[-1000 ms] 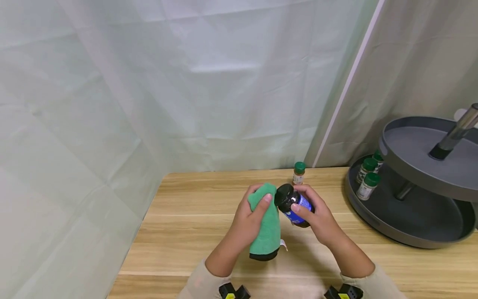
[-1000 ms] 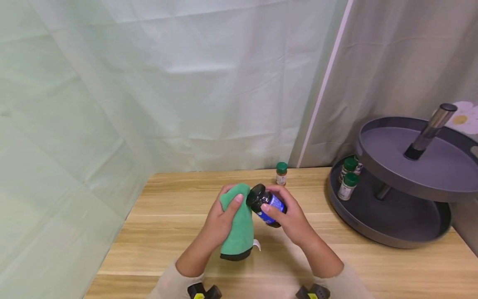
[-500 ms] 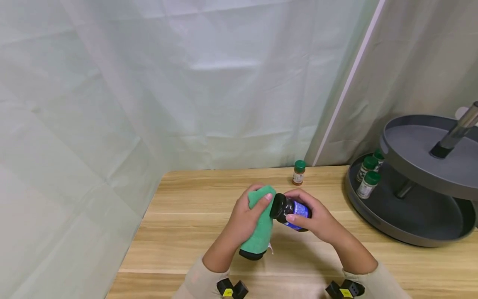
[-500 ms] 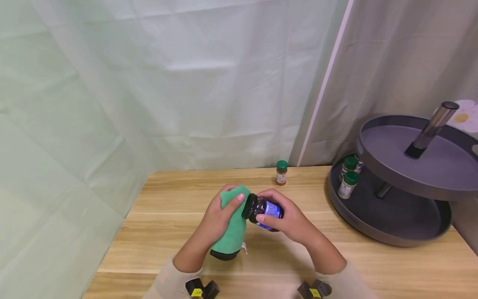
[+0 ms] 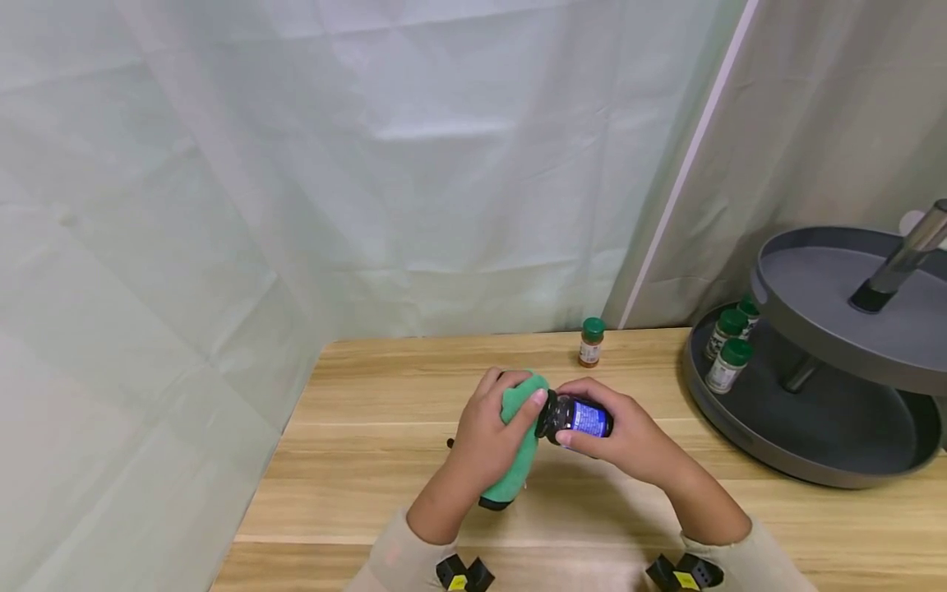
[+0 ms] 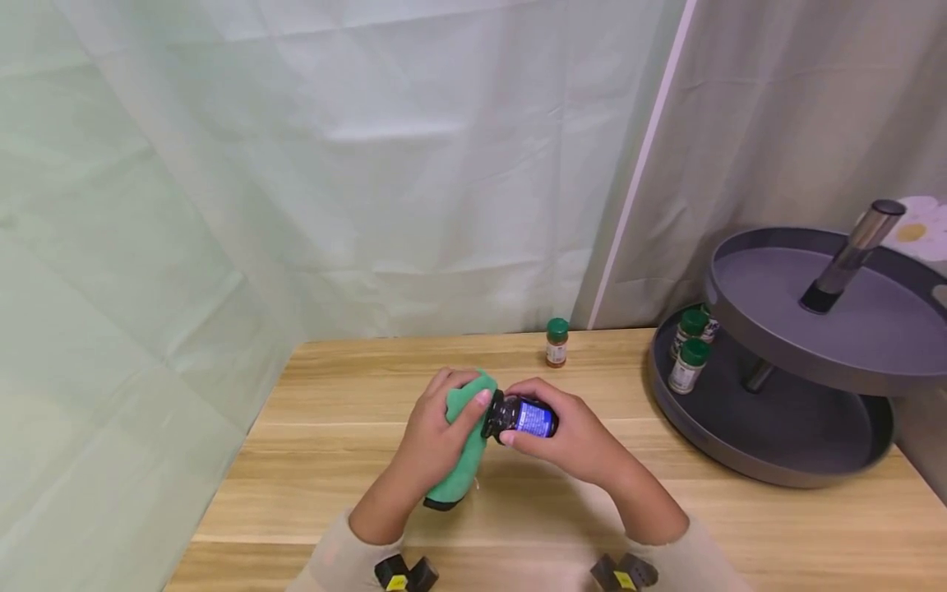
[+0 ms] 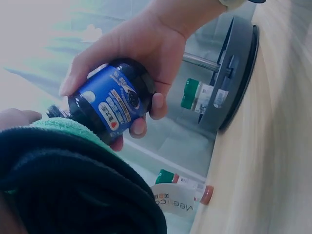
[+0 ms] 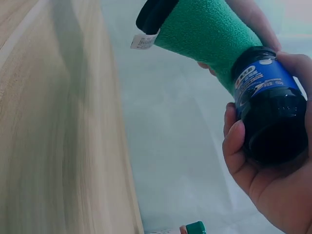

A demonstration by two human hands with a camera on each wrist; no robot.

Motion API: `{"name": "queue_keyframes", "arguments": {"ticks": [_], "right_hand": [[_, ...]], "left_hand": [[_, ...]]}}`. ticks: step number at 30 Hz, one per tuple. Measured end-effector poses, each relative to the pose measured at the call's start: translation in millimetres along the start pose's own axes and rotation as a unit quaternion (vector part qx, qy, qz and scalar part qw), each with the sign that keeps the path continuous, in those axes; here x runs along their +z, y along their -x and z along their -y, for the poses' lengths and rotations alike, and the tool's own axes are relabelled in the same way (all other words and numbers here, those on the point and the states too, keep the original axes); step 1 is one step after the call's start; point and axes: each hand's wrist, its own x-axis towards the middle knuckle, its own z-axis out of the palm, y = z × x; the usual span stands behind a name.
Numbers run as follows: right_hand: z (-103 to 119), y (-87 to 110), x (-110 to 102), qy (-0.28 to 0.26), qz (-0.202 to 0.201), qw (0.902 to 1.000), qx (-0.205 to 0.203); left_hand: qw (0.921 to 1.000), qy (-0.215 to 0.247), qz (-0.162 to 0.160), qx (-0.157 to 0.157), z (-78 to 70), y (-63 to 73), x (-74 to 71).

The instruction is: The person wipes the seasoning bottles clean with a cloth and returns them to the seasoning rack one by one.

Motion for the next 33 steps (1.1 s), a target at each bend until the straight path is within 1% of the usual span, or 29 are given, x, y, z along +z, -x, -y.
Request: {"name": "queue_keyframes", "arguments": {"ticks": [4,7,10,14,15,17,20,22,24,27,29,31,33], "right_hand": [[-1,-0.8,1,0.008,-0.002,0.9999,0.013],[-1,-1.1,2,0.013,-0.006,0.9996,0.023],[0,-1.1,3,0.023,-0.020,0.9989,0.034],[0,-2.1,6,0.046,-0.052,0.9958,0.060],[0,-2.5,7,0.048,-0.059,0.9947,0.069],[0,-3.2,8,0.036,-0.071,0.9931,0.086],[2,-4.1,8,-0.016,-0.088,0.9893,0.115],[4,-5.0,9,-0.061,-0.104,0.9840,0.131],[6,-5.7,9,-0.111,-0.118,0.9771,0.138],[9,-6.3,12,-0.185,-0.135,0.9646,0.131],[10,-6.0,13,-0.226,-0.134,0.9572,0.121],[11,-5.4,15,-0.254,-0.134,0.9512,0.112],[11,-4.9,15,-0.267,-0.135,0.9484,0.103]], "left_hand": [[0.9997,-0.016,-0.006,0.020,-0.3,1.8,0.9],[0.9994,-0.020,-0.009,0.029,-0.2,2.5,1.1],[0.9994,-0.014,-0.010,0.029,-0.3,3.1,0.5],[0.9997,0.002,-0.011,0.023,-1.8,4.8,0.8],[0.9997,0.007,-0.012,0.021,-2.3,5.4,1.1],[0.9995,0.019,-0.013,0.020,-2.7,6.2,2.3],[0.9984,0.050,-0.015,0.021,-2.9,7.1,3.9],[0.9968,0.075,-0.016,0.023,-2.9,7.5,4.8],[0.9948,0.098,-0.015,0.027,-3.3,7.6,5.8],[0.9914,0.126,-0.016,0.031,-3.8,7.9,7.9],[0.9899,0.138,-0.017,0.030,-4.1,8.5,10.6],[0.9891,0.144,-0.016,0.028,-4.2,9.2,13.7],[0.9893,0.142,-0.015,0.026,-4.4,10.1,16.6]]}}
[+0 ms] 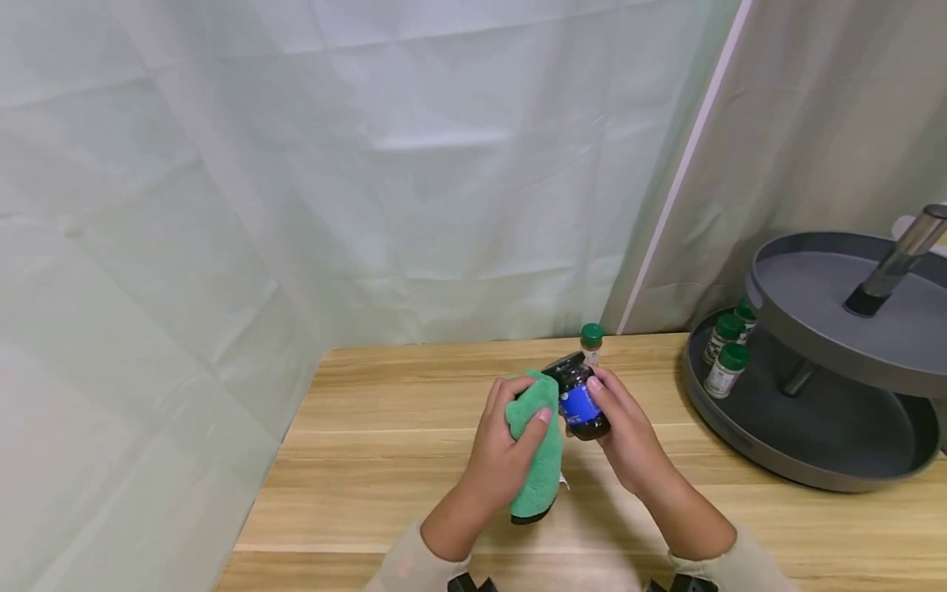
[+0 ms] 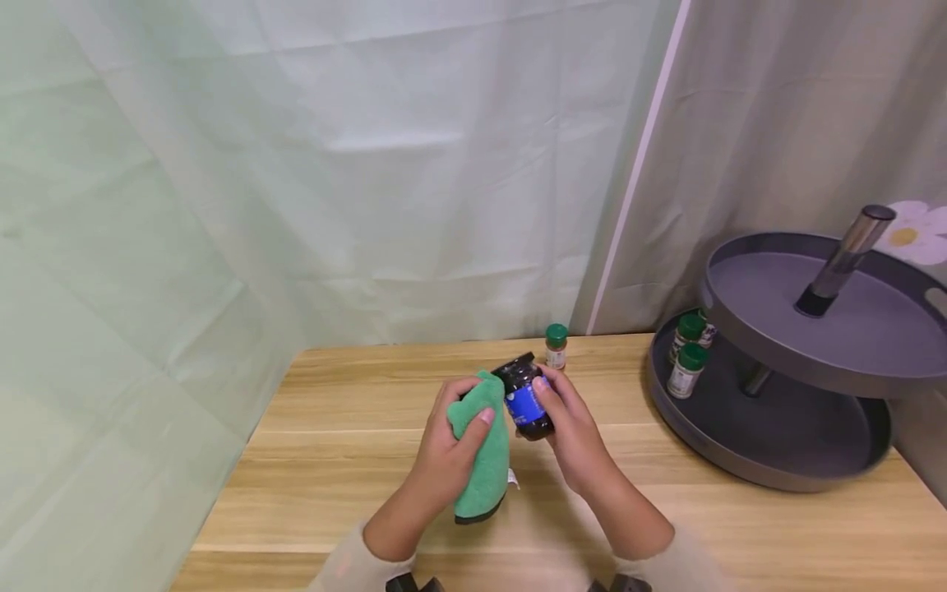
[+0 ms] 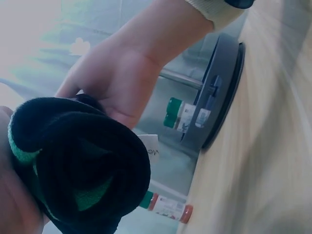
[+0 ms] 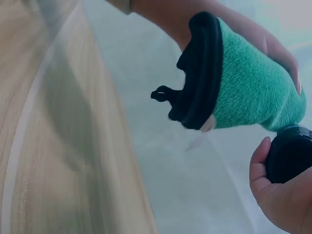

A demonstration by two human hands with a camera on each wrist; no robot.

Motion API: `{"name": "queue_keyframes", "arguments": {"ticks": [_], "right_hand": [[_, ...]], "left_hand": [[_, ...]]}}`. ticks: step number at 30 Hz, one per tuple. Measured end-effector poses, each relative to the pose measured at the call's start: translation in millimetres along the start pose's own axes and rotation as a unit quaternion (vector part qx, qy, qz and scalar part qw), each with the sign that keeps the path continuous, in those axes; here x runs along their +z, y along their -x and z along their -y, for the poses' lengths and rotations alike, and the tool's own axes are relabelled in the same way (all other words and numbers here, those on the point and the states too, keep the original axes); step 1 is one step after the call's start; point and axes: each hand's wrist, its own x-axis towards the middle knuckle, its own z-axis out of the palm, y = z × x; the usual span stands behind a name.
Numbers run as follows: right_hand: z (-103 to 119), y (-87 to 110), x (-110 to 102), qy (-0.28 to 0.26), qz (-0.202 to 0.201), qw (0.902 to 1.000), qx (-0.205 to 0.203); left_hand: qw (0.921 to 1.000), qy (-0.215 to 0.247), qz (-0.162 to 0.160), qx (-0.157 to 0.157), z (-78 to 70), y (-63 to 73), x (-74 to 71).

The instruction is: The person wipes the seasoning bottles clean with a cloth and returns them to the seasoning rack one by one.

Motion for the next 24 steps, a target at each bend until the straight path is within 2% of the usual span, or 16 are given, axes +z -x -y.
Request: {"name": "queue_keyframes", "arguments": {"ticks": [5,14,20,24], "right_hand": [[0,1.7,2,-0.013,0.001,0.9998,-0.016],[-2,7.1,7,0.007,0.010,0.9980,-0.063],[-5,11.1,10,0.003,0.004,0.9967,-0.081],[-8,11.3,13,0.014,-0.004,0.9957,-0.092]], "left_hand": [[0.9999,-0.007,-0.008,-0.001,0.2,0.6,3.6],[0.9970,0.063,0.007,-0.045,2.1,-1.7,4.0],[0.9815,0.160,0.021,-0.103,0.6,-1.8,6.2],[0.9742,0.191,0.013,-0.119,-1.3,-0.6,8.7]]}}
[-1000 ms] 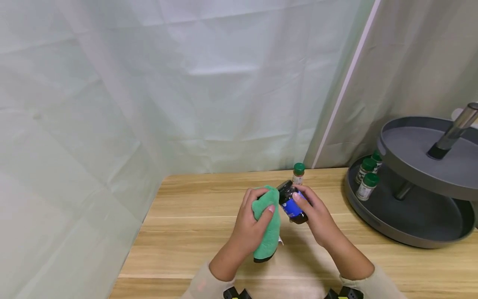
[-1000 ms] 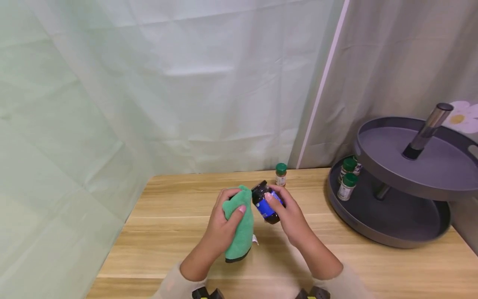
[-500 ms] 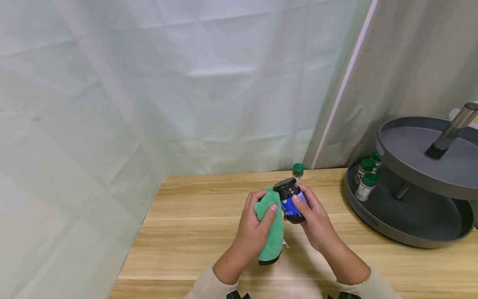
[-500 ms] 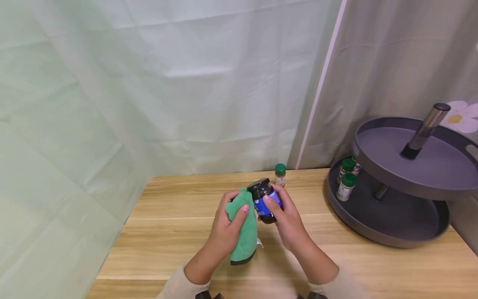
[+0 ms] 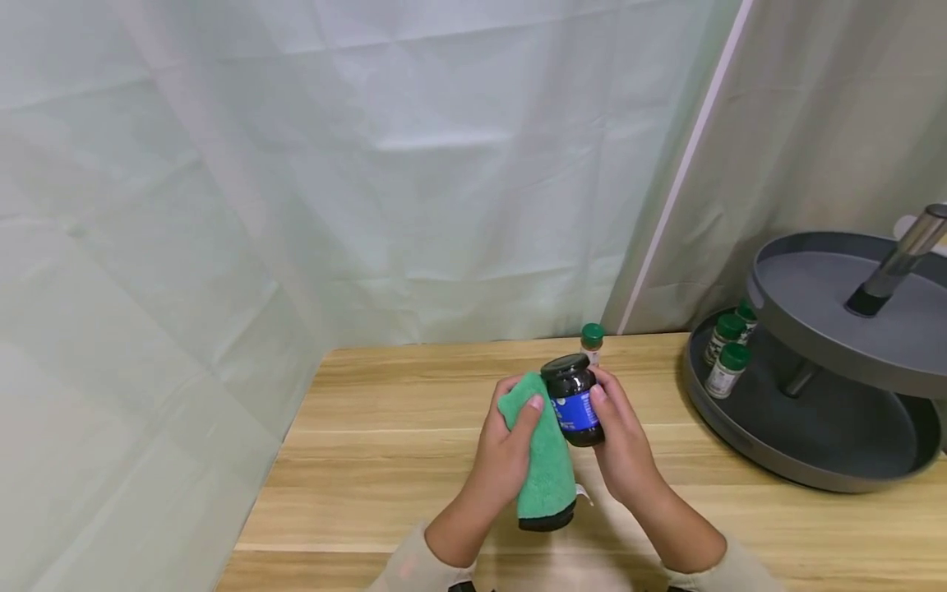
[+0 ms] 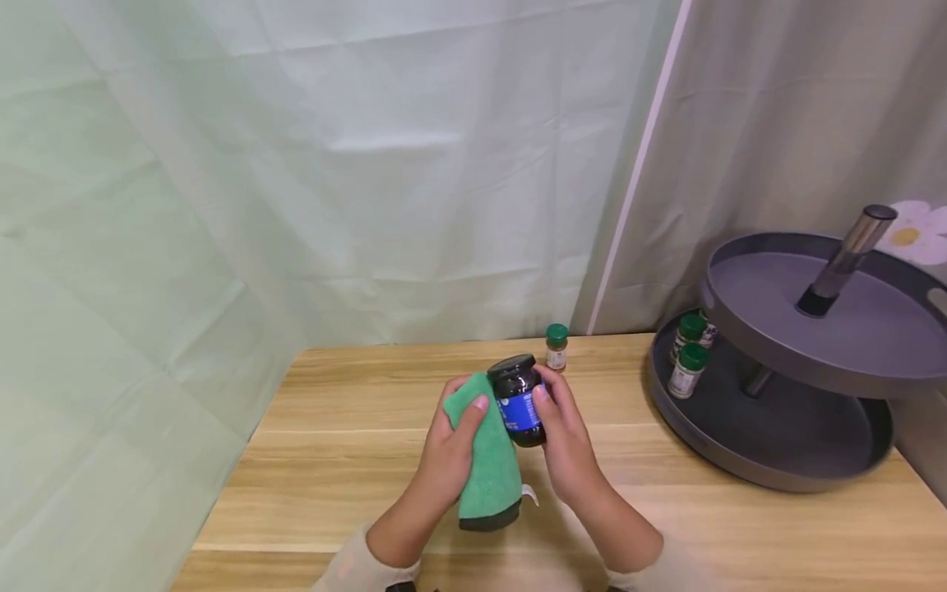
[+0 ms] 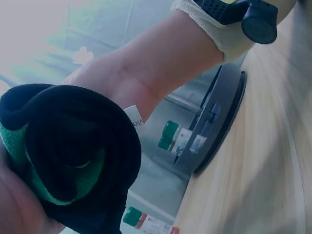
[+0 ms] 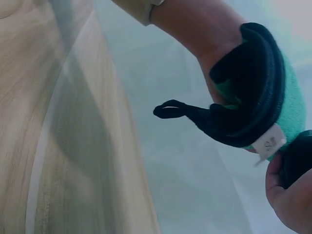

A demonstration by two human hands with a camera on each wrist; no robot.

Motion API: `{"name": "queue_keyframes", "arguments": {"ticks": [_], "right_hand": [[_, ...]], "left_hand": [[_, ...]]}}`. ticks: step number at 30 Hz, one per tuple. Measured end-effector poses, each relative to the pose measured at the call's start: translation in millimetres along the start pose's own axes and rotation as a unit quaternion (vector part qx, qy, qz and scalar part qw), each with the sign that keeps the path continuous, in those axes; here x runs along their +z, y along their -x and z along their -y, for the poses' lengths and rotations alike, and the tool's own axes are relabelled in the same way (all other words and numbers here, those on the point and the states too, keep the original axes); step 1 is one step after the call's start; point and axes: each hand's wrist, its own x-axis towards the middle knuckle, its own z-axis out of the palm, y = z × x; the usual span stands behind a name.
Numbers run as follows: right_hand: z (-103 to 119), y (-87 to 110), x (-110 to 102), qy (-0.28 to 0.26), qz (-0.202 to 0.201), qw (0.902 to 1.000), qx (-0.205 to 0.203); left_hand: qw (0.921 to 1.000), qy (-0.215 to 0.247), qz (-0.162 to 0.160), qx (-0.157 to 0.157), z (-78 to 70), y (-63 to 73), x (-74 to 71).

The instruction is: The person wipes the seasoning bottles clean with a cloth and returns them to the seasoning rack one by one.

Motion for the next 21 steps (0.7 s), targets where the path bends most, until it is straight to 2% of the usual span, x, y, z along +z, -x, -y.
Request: {"name": "queue_keyframes", "arguments": {"ticks": [5,12,16,21], "right_hand": [[-2.2,0.7,2.2,0.041,-0.028,0.9987,-0.011],[-2.2,1.1,3.3,0.092,-0.065,0.9935,-0.017],[-1.5,0.3,2.1,0.080,-0.065,0.9947,-0.012],[0.6,0.9,2.1,0.043,-0.048,0.9979,-0.007]], "left_hand": [[0.9999,-0.007,-0.001,0.011,-0.5,2.3,2.2],[0.9982,-0.037,0.032,0.035,-1.0,6.6,4.0],[0.9971,-0.044,0.039,0.048,0.2,8.3,6.1],[0.9961,-0.051,0.019,0.070,3.4,8.0,8.3]]}}
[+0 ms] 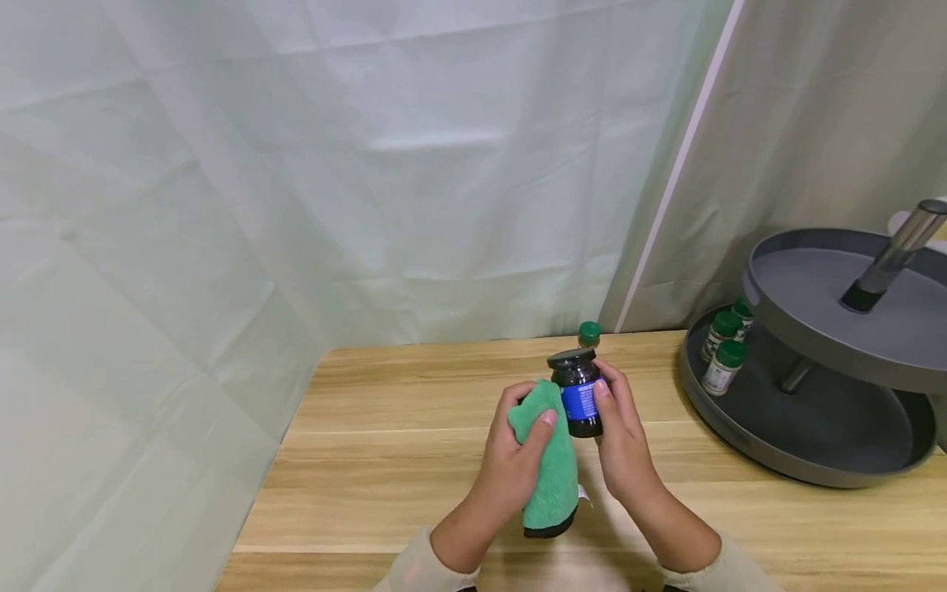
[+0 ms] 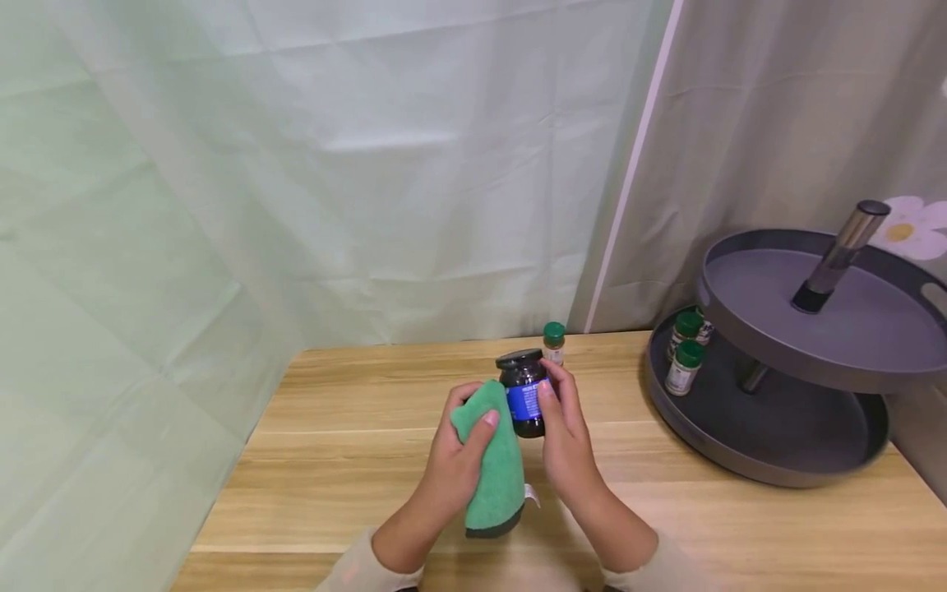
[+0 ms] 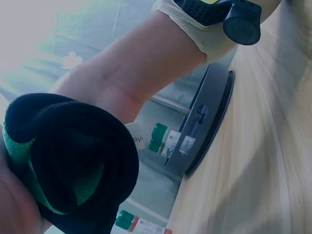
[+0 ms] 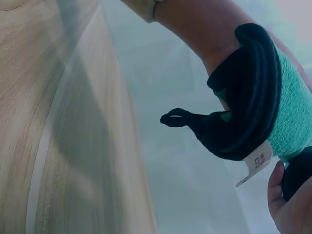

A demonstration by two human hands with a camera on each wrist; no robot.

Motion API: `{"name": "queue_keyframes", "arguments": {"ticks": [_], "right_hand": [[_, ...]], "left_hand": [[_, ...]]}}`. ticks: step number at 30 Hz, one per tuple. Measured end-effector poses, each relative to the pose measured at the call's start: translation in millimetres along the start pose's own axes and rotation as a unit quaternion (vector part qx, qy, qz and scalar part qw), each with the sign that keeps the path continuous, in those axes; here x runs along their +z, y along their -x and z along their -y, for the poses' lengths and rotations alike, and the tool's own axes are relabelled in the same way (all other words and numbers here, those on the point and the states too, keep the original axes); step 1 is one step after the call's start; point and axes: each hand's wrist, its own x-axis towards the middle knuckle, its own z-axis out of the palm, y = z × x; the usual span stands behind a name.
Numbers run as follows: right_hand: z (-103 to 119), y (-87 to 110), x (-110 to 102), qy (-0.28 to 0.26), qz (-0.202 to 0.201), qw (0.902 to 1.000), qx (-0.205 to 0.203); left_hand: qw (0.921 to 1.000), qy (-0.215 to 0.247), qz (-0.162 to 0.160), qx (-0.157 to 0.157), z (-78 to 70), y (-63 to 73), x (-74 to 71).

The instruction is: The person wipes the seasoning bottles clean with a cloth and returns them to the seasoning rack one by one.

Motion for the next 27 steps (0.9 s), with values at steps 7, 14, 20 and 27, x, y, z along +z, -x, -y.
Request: {"name": "queue_keyframes", "arguments": {"ticks": [7,14,20,27], "right_hand": [[2.7,1.6,2.6,-0.002,0.009,1.0000,-0.001],[5.2,3.9,3.7,0.029,0.003,0.9996,-0.003],[5.7,4.5,4.4,0.047,-0.010,0.9988,0.010],[3.7,3.7,3.8,0.067,-0.016,0.9974,0.024]], "left_hand": [[0.9993,0.001,-0.034,-0.013,3.2,-3.3,-0.5],[0.9970,0.043,-0.053,-0.038,3.5,-6.5,-3.4],[0.9962,0.060,-0.035,-0.053,3.3,-4.7,-2.8],[0.9978,0.049,-0.023,-0.037,2.2,-3.6,-1.9]]}}
